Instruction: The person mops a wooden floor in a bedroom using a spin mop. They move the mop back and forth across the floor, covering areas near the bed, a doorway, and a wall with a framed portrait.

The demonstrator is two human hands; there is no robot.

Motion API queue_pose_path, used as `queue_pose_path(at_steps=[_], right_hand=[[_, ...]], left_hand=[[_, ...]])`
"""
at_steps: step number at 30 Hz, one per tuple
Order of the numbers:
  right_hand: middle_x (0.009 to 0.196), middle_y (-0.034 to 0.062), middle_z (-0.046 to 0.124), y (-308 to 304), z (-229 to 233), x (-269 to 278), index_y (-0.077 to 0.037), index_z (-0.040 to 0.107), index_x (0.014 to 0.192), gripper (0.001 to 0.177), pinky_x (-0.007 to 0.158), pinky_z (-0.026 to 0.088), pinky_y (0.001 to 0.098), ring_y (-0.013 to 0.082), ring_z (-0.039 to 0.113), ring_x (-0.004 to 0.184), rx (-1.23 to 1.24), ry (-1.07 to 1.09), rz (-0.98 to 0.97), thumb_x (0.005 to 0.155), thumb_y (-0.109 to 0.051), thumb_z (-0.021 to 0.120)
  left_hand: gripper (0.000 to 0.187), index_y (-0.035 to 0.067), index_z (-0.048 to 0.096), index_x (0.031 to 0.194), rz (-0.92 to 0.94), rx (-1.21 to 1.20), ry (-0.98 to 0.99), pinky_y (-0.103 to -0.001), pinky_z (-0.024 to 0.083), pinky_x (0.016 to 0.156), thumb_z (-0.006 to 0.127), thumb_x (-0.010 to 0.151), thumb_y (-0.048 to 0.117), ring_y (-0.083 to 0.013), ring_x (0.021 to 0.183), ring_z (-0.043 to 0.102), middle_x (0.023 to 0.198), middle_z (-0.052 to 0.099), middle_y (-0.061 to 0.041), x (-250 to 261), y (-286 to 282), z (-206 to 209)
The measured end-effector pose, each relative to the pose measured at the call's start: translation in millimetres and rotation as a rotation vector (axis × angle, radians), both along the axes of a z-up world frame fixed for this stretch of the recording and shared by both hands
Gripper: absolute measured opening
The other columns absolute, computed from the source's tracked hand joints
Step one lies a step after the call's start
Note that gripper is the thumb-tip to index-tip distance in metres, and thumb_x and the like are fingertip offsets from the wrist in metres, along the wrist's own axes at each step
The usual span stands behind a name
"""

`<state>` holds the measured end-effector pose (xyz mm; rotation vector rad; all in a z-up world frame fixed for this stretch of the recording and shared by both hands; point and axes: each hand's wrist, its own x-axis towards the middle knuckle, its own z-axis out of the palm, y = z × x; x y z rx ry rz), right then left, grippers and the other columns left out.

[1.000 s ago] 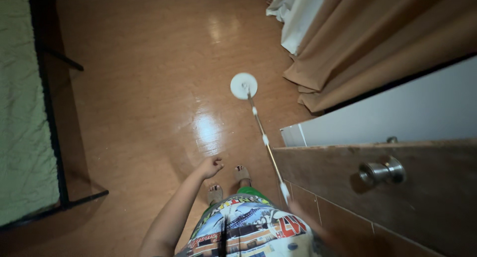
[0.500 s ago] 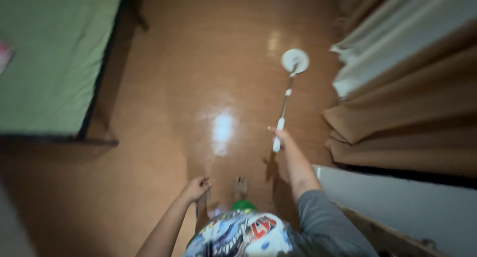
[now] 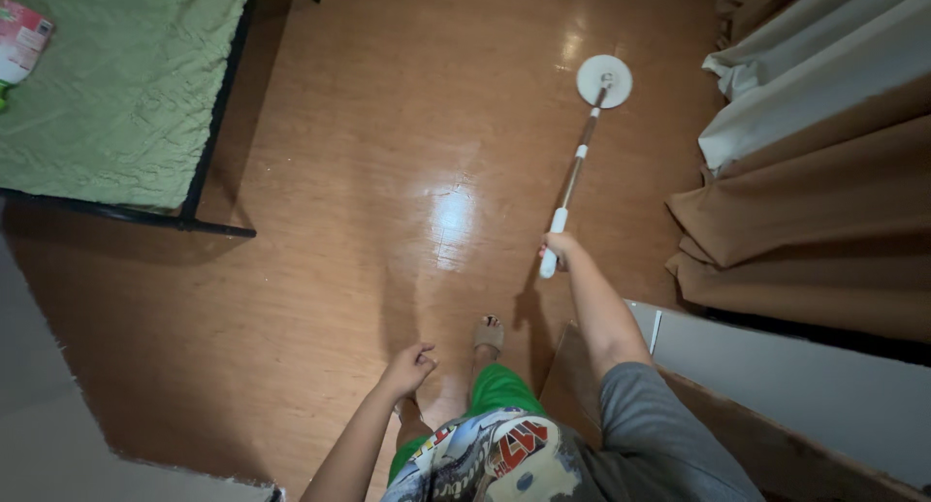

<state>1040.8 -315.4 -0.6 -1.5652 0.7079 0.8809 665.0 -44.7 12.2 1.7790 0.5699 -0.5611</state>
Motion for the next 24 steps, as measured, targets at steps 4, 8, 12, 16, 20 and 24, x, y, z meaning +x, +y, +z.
queue_pose_path(at_steps=[4, 8, 12, 16, 20, 24], right_hand=[[0.061, 0.0042, 0.056, 14.8, 7.9, -26.2, -0.005, 0.055, 0.081, 0.008, 0.050, 0.052, 0.0334, 0.0167, 0.058, 0.051, -0.092, 0.004, 0.127, 0.084, -0.002, 0.061], [0.062, 0.0068, 0.058, 22.8, 16.0, -45.6, -0.004, 0.058, 0.075, 0.009, 0.049, 0.052, 0.0356, 0.0192, 0.060, 0.052, -0.163, 0.005, 0.218, 0.083, 0.000, 0.059], [0.064, 0.0088, 0.059, 18.7, 22.8, -72.2, 0.000, 0.058, 0.078, 0.007, 0.049, 0.052, 0.0357, 0.0206, 0.060, 0.052, -0.105, -0.004, 0.263, 0.081, 0.001, 0.064], [0.066, 0.0115, 0.064, 19.4, 24.1, -106.8, 0.003, 0.063, 0.082, 0.005, 0.049, 0.054, 0.0367, 0.0234, 0.064, 0.053, -0.219, -0.005, 0.394, 0.080, 0.000, 0.065], [0.070, 0.0134, 0.064, 11.3, 30.8, -152.1, 0.002, 0.064, 0.086, 0.009, 0.046, 0.054, 0.0408, 0.0251, 0.064, 0.053, -0.320, 0.066, 0.525, 0.082, -0.005, 0.067], [0.073, 0.0201, 0.069, 6.1, 48.8, -198.6, 0.008, 0.065, 0.091, 0.015, 0.044, 0.055, 0.0440, 0.0290, 0.069, 0.054, -0.363, 0.026, 0.719, 0.081, -0.004, 0.068]], left_hand=[[0.049, 0.003, 0.062, 0.134, 0.062, -0.047, 0.071, -0.027, 0.052, 0.065, 0.073, 0.090, 0.023, -0.0104, 0.068, 0.061, 0.076, 0.066, -0.003, -19.6, 13.2, -2.0], [0.050, 0.003, 0.062, 0.135, 0.117, -0.045, 0.101, -0.029, 0.050, 0.064, 0.073, 0.090, 0.023, -0.0118, 0.067, 0.056, 0.076, 0.061, -0.004, -34.9, 27.1, -0.6], [0.050, 0.000, 0.064, 0.130, 0.125, 0.019, -0.092, -0.024, 0.054, 0.079, 0.076, 0.088, 0.023, -0.0074, 0.085, 0.069, 0.091, 0.072, 0.001, -45.4, 28.9, 2.3], [0.050, 0.004, 0.065, 0.133, 0.137, 0.005, 0.000, -0.027, 0.055, 0.078, 0.074, 0.087, 0.023, -0.0133, 0.083, 0.068, 0.091, 0.072, -0.006, -43.1, 33.2, 3.3], [0.050, 0.004, 0.064, 0.133, 0.094, -0.014, 0.017, -0.028, 0.056, 0.073, 0.072, 0.087, 0.023, -0.0137, 0.079, 0.067, 0.088, 0.072, -0.007, -45.4, 21.6, 4.6], [0.050, 0.004, 0.063, 0.133, 0.127, -0.087, 0.022, -0.031, 0.053, 0.070, 0.073, 0.088, 0.023, -0.0155, 0.075, 0.062, 0.086, 0.068, -0.009, -39.5, 19.0, 9.3]])
